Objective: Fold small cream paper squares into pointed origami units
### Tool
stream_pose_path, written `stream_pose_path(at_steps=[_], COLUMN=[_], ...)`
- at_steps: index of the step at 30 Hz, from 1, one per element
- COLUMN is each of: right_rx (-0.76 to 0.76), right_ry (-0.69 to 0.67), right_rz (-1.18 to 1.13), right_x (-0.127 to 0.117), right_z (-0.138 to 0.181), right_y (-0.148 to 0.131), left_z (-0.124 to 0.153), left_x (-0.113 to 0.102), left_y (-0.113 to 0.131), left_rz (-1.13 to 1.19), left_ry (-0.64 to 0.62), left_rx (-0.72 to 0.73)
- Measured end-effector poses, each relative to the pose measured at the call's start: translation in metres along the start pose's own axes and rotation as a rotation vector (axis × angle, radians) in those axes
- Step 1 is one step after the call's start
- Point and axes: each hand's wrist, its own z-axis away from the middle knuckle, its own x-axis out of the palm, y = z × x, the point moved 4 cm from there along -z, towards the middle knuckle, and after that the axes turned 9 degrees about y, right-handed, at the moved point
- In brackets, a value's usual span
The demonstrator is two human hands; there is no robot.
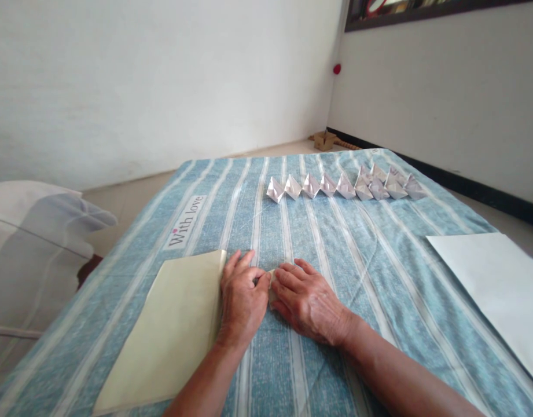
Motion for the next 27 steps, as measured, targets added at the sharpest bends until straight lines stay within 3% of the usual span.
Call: stream_pose_path(at_steps=[7, 12, 15, 18, 22, 27], right_rx=[-0.006, 0.008, 0.025, 0.041, 0.033, 0.040], right_ry=[-0.030, -0.013, -0.012, -0.014, -0.010, -0.017], right_rz=[0.015, 0.010, -0.005, -0.010, -0.015, -0.020], right_x=[0.002, 0.003, 0.003, 0.004, 0.005, 0.003], right_z=[0.000, 0.000, -0.001, -0.002, -0.003, -0.004], right_y=[0.000, 0.000, 0.000, 0.000, 0.000, 0.000], left_z=[0.001, 0.001, 0.005, 0.012, 0.023, 0.031], left_x=[-0.004, -0.017, -0.025, -0.028, -0.025, -0.018], left_y=[0.003, 0.024, 0.042, 0.049, 0.036, 0.014], left_rz=[-0.117, -0.159, -0.135, -0.119, -0.183, -0.221], left_ry=[0.061, 0.170, 0.126, 0.000, -0.089, -0.087], left_rx=[0.125, 0.375, 0.524, 0.643, 0.739, 0.740])
